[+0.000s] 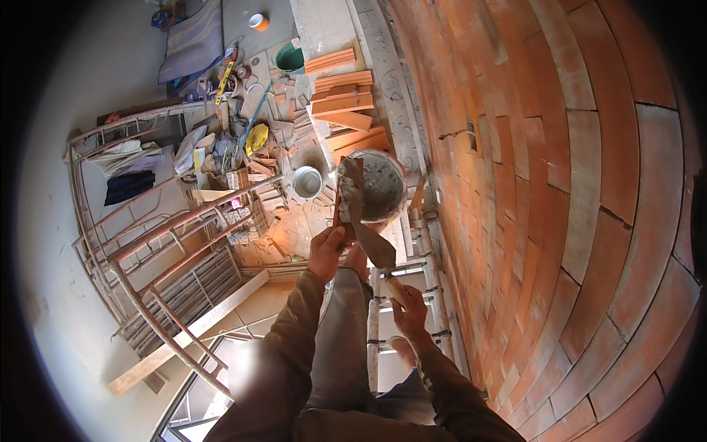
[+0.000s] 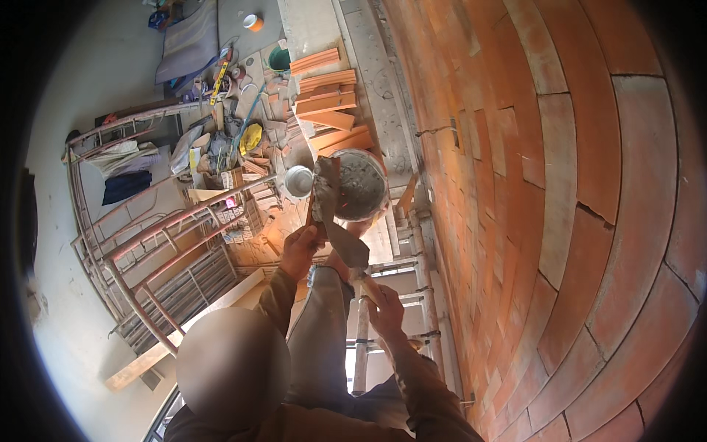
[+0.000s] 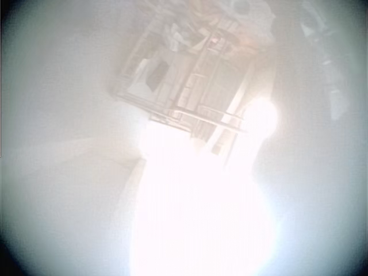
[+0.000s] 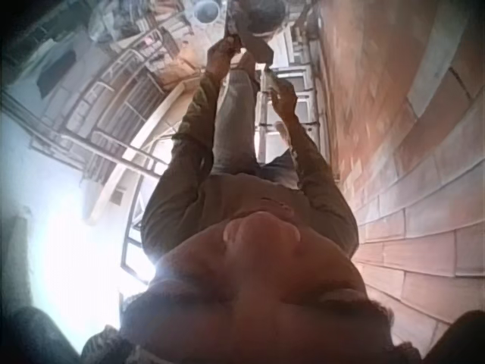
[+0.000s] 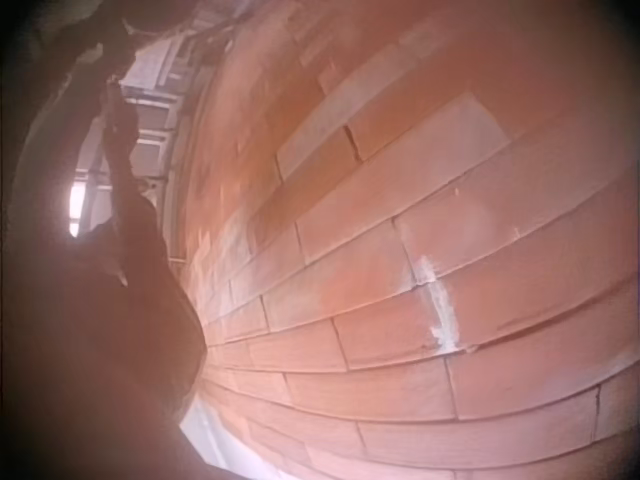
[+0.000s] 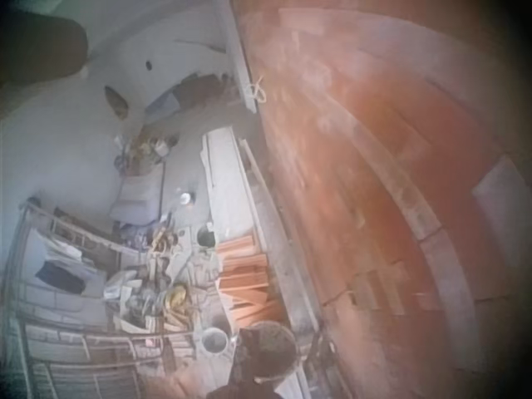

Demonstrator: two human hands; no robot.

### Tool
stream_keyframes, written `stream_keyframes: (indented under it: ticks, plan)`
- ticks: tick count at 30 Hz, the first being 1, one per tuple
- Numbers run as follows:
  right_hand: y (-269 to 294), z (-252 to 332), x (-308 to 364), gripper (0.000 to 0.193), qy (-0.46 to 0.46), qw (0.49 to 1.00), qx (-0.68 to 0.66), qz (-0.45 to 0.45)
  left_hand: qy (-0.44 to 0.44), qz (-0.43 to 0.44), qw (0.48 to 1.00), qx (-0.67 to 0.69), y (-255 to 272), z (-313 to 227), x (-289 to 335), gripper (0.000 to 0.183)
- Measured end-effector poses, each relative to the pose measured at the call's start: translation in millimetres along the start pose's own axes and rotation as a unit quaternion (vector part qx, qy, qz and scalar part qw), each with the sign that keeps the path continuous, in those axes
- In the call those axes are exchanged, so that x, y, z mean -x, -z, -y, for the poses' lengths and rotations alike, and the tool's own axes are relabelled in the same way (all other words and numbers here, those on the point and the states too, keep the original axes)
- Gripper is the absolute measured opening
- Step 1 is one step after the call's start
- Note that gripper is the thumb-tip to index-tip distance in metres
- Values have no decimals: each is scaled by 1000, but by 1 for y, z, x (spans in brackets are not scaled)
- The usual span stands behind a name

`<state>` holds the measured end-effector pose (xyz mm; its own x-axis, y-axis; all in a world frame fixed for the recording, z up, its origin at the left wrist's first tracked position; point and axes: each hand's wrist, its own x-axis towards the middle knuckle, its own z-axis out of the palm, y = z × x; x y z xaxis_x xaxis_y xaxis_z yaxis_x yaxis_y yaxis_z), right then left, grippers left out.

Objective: The person applies adhesive to rectangular terracotta tiles using a trowel and places them onto a wall in a staggered pattern. The person works from a metal scaffolding ladder, repeatedly picking up tiles, spreading mortar, and pressing them into the wall surface.

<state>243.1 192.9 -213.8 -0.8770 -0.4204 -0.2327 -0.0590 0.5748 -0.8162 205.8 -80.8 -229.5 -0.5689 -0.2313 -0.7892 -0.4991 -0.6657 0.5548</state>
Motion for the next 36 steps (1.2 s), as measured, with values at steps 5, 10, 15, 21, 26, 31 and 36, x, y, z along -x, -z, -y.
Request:
stream_keyframes:
  ticks: [5, 10, 15, 21, 26, 31, 36]
  plan:
    - [31, 3, 7, 49, -36, 995, -95, -4, 24, 37, 999, 29, 21, -14, 0, 28]
    - [16, 21, -9, 47, -50, 986, -155, -22, 67, 47, 991, 106, 26, -16, 12, 31]
    - [-9, 35, -4, 49, -13, 990, -140, -24, 73, 70, 984, 149, 8, -21, 26, 29]
    - [-31, 26, -24, 43, -5, 993, -117, -21, 58, 108, 985, 121, 23, -13, 36, 29]
    - [-34, 10, -61, 44, -81, 983, -166, -17, 63, 114, 990, 59, 41, -10, 44, 25]
    - [1, 8, -65, 41, -281, 874, -396, 32, 72, 106, 992, 13, 50, -21, 44, 24]
    - [54, 9, -73, 50, -324, 758, -537, 178, 86, 102, 991, 3, 51, -26, 35, 26]
